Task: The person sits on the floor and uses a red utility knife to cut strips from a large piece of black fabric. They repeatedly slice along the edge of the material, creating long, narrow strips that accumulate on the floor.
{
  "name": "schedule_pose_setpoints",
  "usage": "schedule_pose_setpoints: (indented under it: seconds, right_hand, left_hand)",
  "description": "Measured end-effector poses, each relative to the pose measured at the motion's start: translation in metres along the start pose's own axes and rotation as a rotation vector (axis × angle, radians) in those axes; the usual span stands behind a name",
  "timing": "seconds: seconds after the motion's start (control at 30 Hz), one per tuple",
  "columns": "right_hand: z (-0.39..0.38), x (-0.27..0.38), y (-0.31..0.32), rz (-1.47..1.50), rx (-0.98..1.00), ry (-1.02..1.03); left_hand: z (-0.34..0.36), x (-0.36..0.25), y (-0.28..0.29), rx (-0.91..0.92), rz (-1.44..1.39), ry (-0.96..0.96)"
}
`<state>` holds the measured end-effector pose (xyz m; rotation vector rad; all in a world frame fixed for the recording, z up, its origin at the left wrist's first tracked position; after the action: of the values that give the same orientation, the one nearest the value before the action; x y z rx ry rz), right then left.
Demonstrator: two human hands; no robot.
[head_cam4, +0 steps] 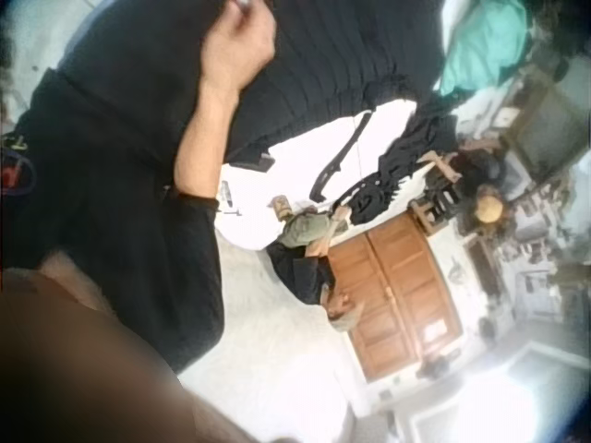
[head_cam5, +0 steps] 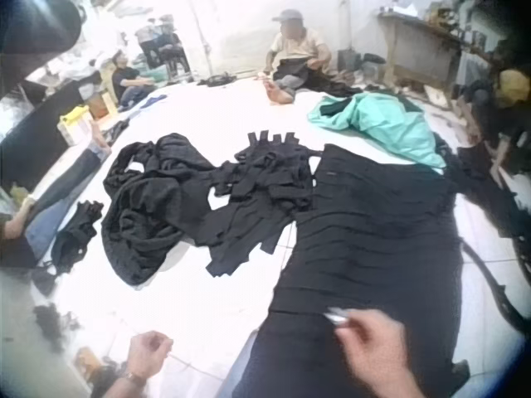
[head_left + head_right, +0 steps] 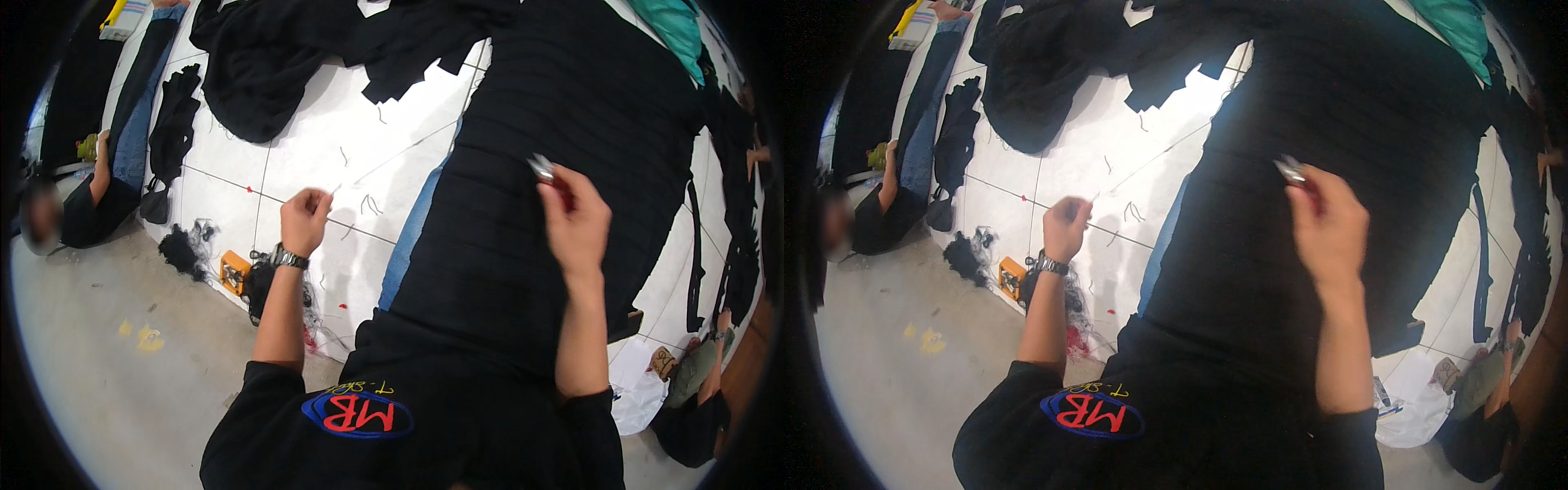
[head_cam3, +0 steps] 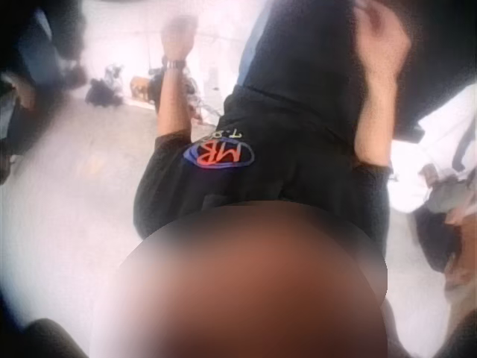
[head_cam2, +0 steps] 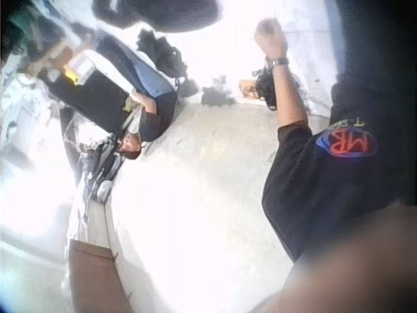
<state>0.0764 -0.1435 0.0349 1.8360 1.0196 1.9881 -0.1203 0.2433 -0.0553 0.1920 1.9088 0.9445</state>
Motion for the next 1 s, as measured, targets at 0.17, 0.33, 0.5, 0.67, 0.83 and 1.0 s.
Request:
schedule_pose_setpoints:
  seconds: [0.17, 0.33, 0.5, 0.67, 0.83, 1.0]
  right_hand:
    - [-0.048, -0.104, 0.090, 0.197, -0.276, -0.198]
    - [-0.101, -0.177, 0.151, 0.301, -0.495, -0.348]
    - [-0.137, -0.191, 0.160, 0.373, -0.586, -0.406]
    - [-0.159, -0.190, 0.164, 0.356, -0.696, -0.436]
    - [-0.154, -0.209, 0.163, 0.441, -0.705, -0.511]
    - [-0.107, -0.187, 0.150, 0.517, -0.678, -0.366]
  left_hand:
    - [-0.029, 0.066, 0.013, 0.416, 0.603, 0.181]
    - [-0.029, 0.006, -0.031, 0.181, 0.590, -0.447]
    - [-0.058, 0.023, -0.091, 0.621, 0.866, -0.496]
    - [-0.048, 0.097, -0.007, -0.188, 0.913, 0.528]
    - [-0.025, 0.054, -0.041, -0.136, 0.700, -0.175]
    - [0.041, -0.063, -0.135, -0.072, 0.606, -0.472]
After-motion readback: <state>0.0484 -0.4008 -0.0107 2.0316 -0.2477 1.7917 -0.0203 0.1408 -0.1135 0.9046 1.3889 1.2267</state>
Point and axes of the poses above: each hand's wrist, its own z-axis towards the middle knuckle, its own y-axis out of the back of the hand, x = y × z, the point moved 7 cm from there along z, towards the middle knuckle, and after that the axes turned 3 degrees about x, right-handed, at the moved point
